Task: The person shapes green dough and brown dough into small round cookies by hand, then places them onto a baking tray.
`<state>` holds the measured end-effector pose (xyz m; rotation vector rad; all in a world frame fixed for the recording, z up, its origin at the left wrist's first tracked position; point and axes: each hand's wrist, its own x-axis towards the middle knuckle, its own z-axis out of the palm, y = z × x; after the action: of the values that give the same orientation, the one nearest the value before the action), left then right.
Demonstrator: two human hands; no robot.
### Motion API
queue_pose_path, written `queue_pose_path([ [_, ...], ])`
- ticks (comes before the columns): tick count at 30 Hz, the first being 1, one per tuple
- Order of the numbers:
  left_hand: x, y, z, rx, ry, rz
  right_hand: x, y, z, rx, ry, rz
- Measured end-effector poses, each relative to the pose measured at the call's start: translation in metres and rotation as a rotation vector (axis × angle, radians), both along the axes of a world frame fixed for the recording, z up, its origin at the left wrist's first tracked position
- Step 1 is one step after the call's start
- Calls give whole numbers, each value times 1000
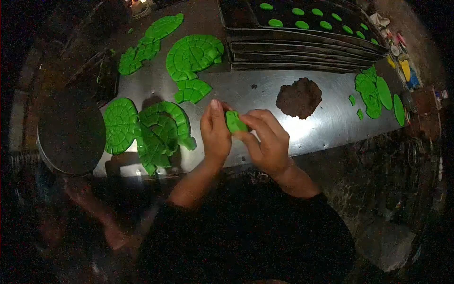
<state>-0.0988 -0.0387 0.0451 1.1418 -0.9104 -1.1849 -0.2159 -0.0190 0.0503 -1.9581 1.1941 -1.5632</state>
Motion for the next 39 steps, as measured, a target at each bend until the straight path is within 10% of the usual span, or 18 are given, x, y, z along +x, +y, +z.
queue_pose_path([
  [11,14,-9,-27,-165,-222,-197,-27,-18,26,602,142,421],
  [19,2,-24,-66,589,385,-257,-4,-13,-15,122,414,175],
  [26,32,-8,-174,527,-18,-320,-51,-45,-194,285,725,108],
  [28,50,8,-183,547,-110,-184,-62,-44,-235,707,847,135],
  [32,95,9,-206,461,-149,-30,-38,-81,-118,626,457,71],
  [35,112,6,-204,409,-86,55,-18,-106,-139,106,460,-192],
  [39,121,-20,-178,402,-44,151,-3,-86,-255,189,805,-75],
])
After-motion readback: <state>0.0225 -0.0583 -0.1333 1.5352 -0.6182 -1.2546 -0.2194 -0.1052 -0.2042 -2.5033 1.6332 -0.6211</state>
